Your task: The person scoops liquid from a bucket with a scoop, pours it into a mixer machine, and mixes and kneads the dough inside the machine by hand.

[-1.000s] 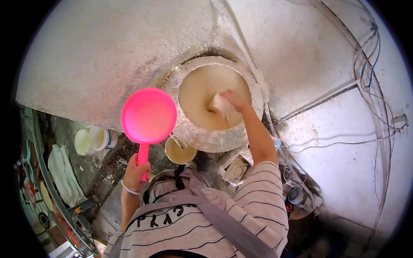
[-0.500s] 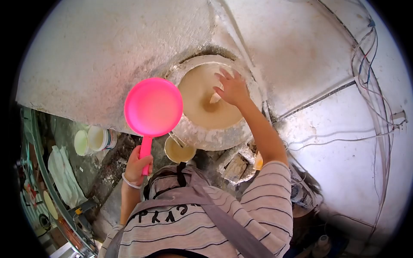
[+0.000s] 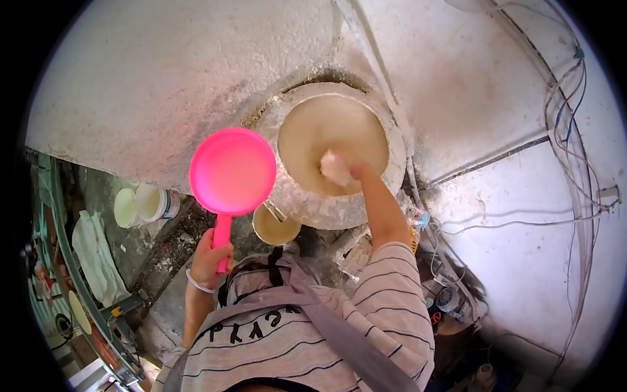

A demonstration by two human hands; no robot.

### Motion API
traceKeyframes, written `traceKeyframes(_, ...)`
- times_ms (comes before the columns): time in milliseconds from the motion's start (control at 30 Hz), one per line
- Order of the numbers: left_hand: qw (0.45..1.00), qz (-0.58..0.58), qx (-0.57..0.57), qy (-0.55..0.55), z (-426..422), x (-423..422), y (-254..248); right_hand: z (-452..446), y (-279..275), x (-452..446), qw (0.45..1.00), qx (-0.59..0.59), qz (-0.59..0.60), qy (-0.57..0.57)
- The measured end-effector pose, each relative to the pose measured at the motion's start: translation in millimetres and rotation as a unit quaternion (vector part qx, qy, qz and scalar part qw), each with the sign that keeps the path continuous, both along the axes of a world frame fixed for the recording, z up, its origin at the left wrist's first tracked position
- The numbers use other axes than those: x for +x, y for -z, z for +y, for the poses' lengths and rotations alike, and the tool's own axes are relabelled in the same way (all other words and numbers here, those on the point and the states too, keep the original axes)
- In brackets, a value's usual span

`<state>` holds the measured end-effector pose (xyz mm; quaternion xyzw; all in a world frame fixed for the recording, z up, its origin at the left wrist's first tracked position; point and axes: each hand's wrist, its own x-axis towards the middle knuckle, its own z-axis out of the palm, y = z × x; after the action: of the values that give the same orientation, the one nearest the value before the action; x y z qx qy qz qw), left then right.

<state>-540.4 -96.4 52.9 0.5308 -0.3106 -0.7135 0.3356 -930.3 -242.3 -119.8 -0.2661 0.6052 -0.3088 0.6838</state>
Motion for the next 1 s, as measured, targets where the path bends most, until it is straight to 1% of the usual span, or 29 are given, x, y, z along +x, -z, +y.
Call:
traceKeyframes(33, 1.000, -0.001, -0.003, 0.002, -1.8, 1.0, 1.6, -8.1, -16.3, -1.3, 0.997, -0.052, -0.062, 0.017)
traceKeyframes(67, 1.000, -0.001, -0.006, 0.005, -4.3, 0.7, 2.3, -16.9, -37.5, -2.2, 0.983, -0.146, 0.110, -0.031)
traceKeyframes(100, 1.000, -0.002, -0.005, 0.007, -6.8, -0.7, 2.0, -21.1, -62.0, -2.0, 0.929, -0.232, 0.279, -0.078)
traceKeyframes(133, 1.000, -0.003, -0.004, 0.009, -8.8, -2.4, 1.6, -18.6, -91.5, 1.3, 0.886, -0.242, 0.367, -0.150)
traceKeyframes(167, 1.000, -0.003, -0.002, 0.010, -9.4, -3.6, 1.1, -16.1, -123.0, 6.7, 0.829, -0.249, 0.448, -0.222)
traceKeyframes(200, 1.000, 0.005, -0.006, 0.013, -10.1, -4.6, 1.3, -14.7, -144.0, 10.7, 0.760, -0.254, 0.524, -0.290)
traceKeyframes(233, 1.000, 0.014, -0.011, 0.016, -11.0, -5.5, 2.0, -9.6, -154.1, 14.2, 0.720, -0.304, 0.573, -0.246)
traceKeyframes(300, 0.999, 0.022, -0.019, 0.023, -11.5, -6.3, 1.3, 3.2, -165.2, 20.2, 0.623, -0.395, 0.658, -0.152)
traceKeyframes(333, 0.999, 0.021, -0.022, 0.027, -11.2, -6.5, 0.5, 0.3, -158.5, 18.0, 0.628, -0.396, 0.643, -0.185)
traceKeyframes(400, 0.999, 0.022, -0.025, 0.033, -9.2, -7.0, -0.9, -7.0, -127.7, 11.4, 0.639, -0.396, 0.610, -0.250)
traceKeyframes(500, 0.998, 0.024, -0.031, 0.041, -9.3, -8.6, -2.3, 14.1, -102.9, 37.0, 0.653, -0.204, 0.658, -0.315)
traceKeyframes(567, 0.998, 0.022, -0.032, 0.043, -7.1, -10.0, -0.8, 18.4, -62.9, 48.8, 0.653, -0.139, 0.646, -0.371)
traceKeyframes(633, 0.998, 0.024, -0.021, 0.045, -6.4, -9.2, 0.3, 27.3, -10.7, 68.6, 0.740, -0.106, 0.565, -0.350)
traceKeyframes(667, 0.998, 0.025, -0.014, 0.047, -5.6, -8.6, 0.9, 32.1, -4.3, 81.5, 0.778, -0.093, 0.521, -0.339)
traceKeyframes(733, 0.999, 0.024, -0.013, 0.044, -3.6, -7.1, 2.9, 45.1, -5.0, 104.9, 0.829, -0.094, 0.461, -0.304)
traceKeyframes(800, 0.999, 0.026, -0.015, 0.041, -3.8, -7.6, 6.2, 61.2, -21.5, 126.7, 0.834, -0.120, 0.463, -0.276)
traceKeyframes(867, 0.999, 0.026, -0.017, 0.041, -2.9, -9.0, 9.5, 89.6, -8.5, 145.4, 0.752, -0.209, 0.573, -0.248)
traceKeyframes(900, 0.998, 0.030, -0.018, 0.043, -4.1, -10.0, 10.3, 92.7, -0.7, 148.9, 0.701, -0.256, 0.624, -0.231)
traceKeyframes(1000, 0.998, 0.038, -0.023, 0.044, -6.9, -10.4, 13.4, 77.1, 31.2, 125.4, 0.774, -0.343, 0.481, -0.228)
